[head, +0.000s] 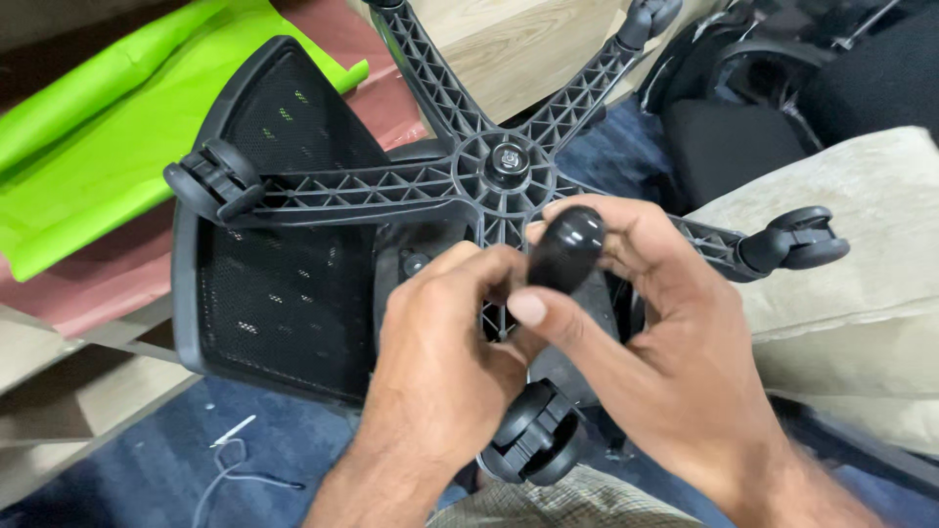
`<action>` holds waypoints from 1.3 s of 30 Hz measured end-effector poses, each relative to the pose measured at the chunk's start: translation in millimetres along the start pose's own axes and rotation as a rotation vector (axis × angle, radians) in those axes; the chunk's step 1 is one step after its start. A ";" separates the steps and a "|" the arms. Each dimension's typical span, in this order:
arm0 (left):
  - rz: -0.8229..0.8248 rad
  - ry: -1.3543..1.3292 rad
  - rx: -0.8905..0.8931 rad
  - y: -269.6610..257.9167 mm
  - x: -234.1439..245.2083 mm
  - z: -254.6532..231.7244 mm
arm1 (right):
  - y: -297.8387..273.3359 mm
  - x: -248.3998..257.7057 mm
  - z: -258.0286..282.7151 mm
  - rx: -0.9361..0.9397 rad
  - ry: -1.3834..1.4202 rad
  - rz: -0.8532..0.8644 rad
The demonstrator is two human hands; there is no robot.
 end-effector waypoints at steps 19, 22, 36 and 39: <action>-0.171 0.145 0.049 -17.0 -2.2 -25.4 | -6.3 -2.4 -4.3 -0.111 0.068 0.089; -0.120 0.073 0.017 -16.4 -5.4 -27.9 | -1.9 0.0 4.7 -0.011 0.088 0.099; -0.166 0.160 0.120 -24.6 -11.8 -25.2 | -6.6 4.2 -5.1 -0.055 0.230 0.138; -0.183 0.096 -0.084 -28.3 -9.9 -45.2 | -6.4 5.2 7.3 0.073 0.119 0.138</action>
Point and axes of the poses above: each hand's wrist, its own y-axis towards the middle knuckle, its own x-axis out of the back of the hand, z = x × y, the point moved 10 cm from there along y, towards the middle knuckle, and after that the axes turned 3 degrees about -x, right-handed, at the moved point
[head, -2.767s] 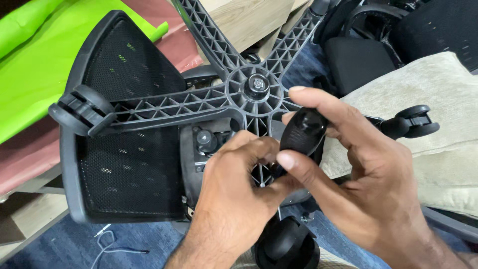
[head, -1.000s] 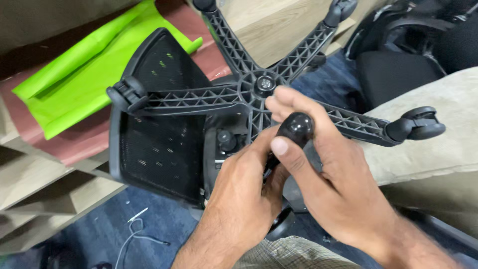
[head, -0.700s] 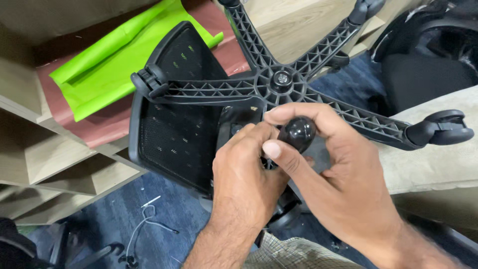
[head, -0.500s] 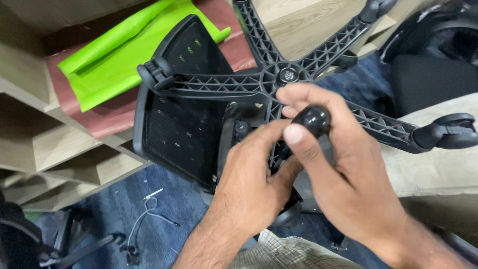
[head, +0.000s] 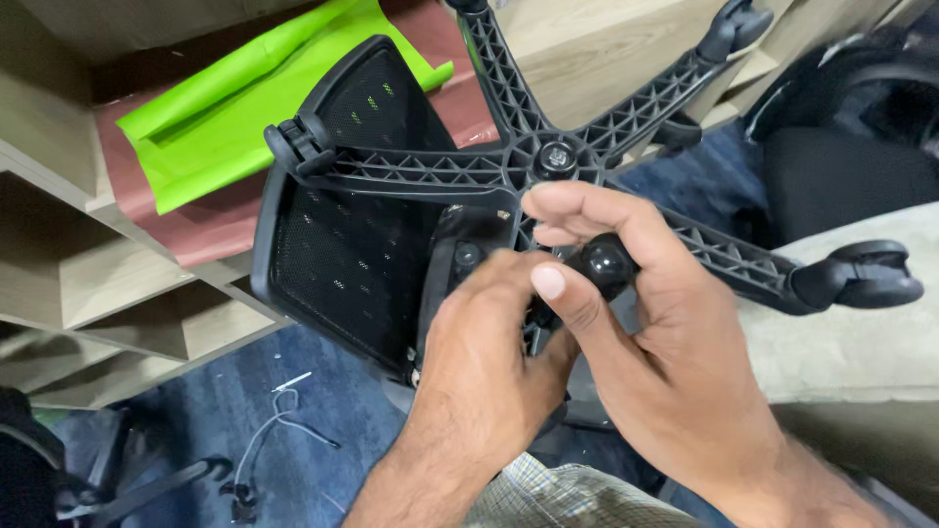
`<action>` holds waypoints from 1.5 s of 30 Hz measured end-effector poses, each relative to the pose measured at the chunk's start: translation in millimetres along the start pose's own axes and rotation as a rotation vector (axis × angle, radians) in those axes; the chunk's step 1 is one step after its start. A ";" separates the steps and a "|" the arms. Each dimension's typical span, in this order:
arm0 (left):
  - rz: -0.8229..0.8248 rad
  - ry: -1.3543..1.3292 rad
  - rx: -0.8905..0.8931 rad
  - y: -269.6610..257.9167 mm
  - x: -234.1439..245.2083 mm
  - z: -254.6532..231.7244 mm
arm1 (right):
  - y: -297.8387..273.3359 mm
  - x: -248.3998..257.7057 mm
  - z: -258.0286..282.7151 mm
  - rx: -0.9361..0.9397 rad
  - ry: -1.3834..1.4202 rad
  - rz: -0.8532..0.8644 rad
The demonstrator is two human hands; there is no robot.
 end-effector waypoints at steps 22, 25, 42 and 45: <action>0.392 -0.076 0.358 13.6 -12.0 61.7 | 30.7 -10.2 9.5 0.130 -0.240 0.000; 0.268 0.012 0.121 31.9 2.2 48.1 | 32.0 -9.9 1.6 0.036 -0.263 -0.068; 0.508 -0.395 0.147 1.8 -10.1 71.7 | 5.9 -21.6 -6.5 -0.139 -0.011 0.000; 0.444 -0.416 0.107 13.1 -9.4 69.9 | 3.5 -21.2 -0.1 -0.087 -0.377 -0.049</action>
Point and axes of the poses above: each hand's wrist, its own y-axis towards the middle knuckle, its own x-axis out of the back of the hand, z = x × y, the point moved 10 cm from there along y, towards the middle knuckle, and after that the axes turned 3 degrees about -x, right-handed, at the moved point
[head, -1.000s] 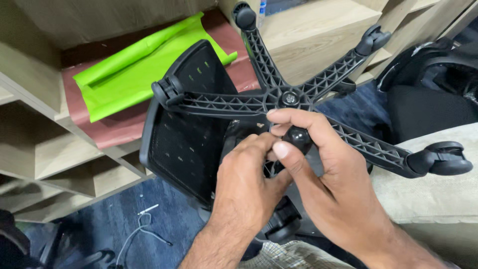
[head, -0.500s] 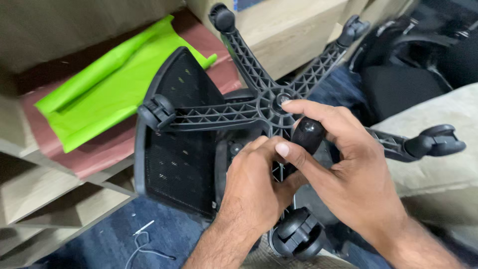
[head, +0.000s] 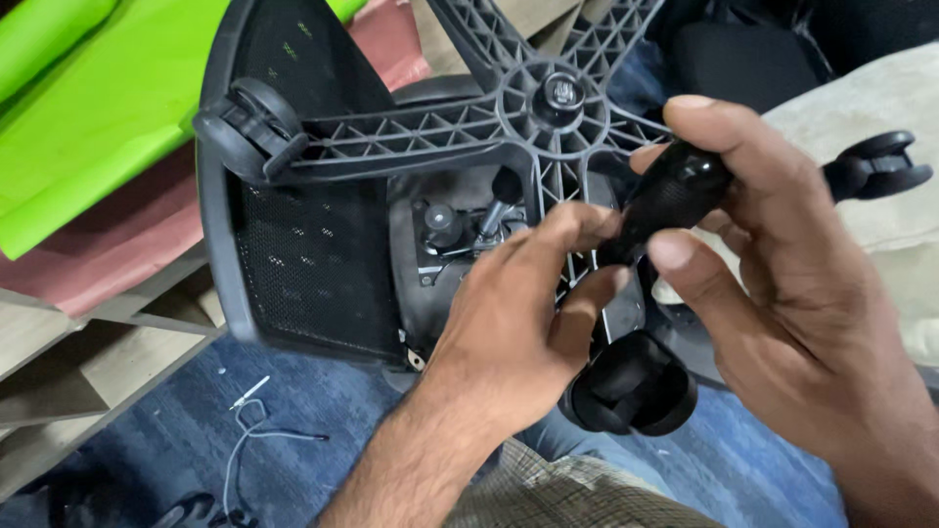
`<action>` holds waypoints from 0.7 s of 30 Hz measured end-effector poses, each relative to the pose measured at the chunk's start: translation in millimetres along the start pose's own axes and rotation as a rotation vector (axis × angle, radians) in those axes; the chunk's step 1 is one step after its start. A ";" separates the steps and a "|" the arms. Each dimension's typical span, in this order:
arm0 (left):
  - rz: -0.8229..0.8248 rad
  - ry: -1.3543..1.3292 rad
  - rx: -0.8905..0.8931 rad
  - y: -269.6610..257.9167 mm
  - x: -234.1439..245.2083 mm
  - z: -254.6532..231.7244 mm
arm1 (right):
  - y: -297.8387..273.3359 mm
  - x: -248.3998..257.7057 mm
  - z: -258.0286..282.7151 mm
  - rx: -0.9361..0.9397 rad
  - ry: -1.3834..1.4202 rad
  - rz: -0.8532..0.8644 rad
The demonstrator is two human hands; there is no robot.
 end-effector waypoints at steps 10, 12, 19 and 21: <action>-0.028 0.000 0.071 13.2 4.2 -0.4 | 20.6 9.8 -3.9 0.013 0.008 -0.054; -0.014 0.000 0.042 17.0 3.8 -3.7 | 24.5 12.9 -4.6 0.053 0.002 -0.015; 0.048 0.001 0.147 27.6 -4.8 0.7 | 29.3 16.3 -30.1 -0.025 0.187 -0.013; 0.072 0.002 0.132 28.8 -8.4 -3.6 | 29.8 17.7 -27.8 0.058 0.156 0.009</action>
Point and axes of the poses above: each hand's wrist, its own y-axis towards the middle knuckle, its own x-axis out of the back of the hand, z = x × y, the point moved 10 cm from there along y, towards the middle knuckle, and after that the axes turned 3 degrees about -x, right-handed, at the moved point
